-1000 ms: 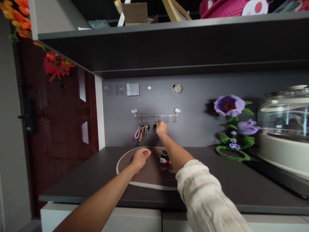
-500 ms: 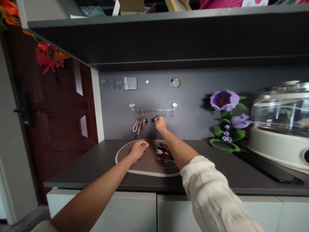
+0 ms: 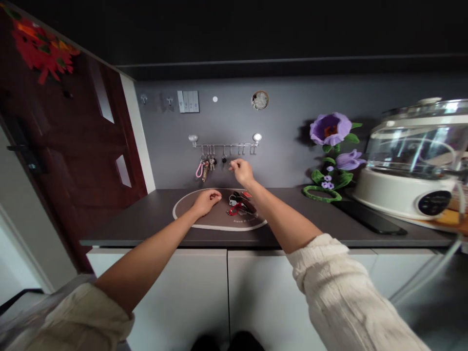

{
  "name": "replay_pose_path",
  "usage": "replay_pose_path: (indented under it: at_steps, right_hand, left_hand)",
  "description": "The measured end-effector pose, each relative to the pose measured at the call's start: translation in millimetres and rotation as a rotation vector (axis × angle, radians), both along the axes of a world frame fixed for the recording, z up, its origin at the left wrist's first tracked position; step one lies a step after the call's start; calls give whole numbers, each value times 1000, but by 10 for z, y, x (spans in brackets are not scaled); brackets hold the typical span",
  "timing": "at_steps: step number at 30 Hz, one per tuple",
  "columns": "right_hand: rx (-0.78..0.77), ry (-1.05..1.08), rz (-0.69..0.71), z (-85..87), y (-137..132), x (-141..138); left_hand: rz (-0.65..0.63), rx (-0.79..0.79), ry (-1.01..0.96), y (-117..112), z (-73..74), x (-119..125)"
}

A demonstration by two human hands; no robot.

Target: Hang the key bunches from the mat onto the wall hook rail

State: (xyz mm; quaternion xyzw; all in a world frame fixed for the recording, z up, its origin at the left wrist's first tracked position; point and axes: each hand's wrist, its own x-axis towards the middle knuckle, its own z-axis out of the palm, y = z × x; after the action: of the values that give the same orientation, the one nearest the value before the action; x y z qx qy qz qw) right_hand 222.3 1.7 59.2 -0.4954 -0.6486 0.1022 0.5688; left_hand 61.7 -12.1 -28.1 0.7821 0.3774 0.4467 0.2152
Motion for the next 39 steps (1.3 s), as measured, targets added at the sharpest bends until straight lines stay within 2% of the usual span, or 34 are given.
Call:
replay_pose_path:
  at_steps: [4,9,13,17,27,39]
  right_hand:
    - [-38,-2,-23,-228,-166,43]
    - [-87,-96,-65,-533,-399,73]
    - [-119,-212,-126,-668,-504,108]
    - [-142,-366,-164,-705,-547,129]
    - [-157,-667,-242,-744,-528,122]
    - [-176,-822,-249,-719,-553,129]
  left_hand:
    - [8,152,183,-92,40,19]
    - [-10,251,395,-128,74,90]
    - [-39,328,527,-122,112,173]
    - [-64,386,612,-124,141,232]
    - [-35,395,621,-89,101,220]
    - [104,296,413,-59,56,180]
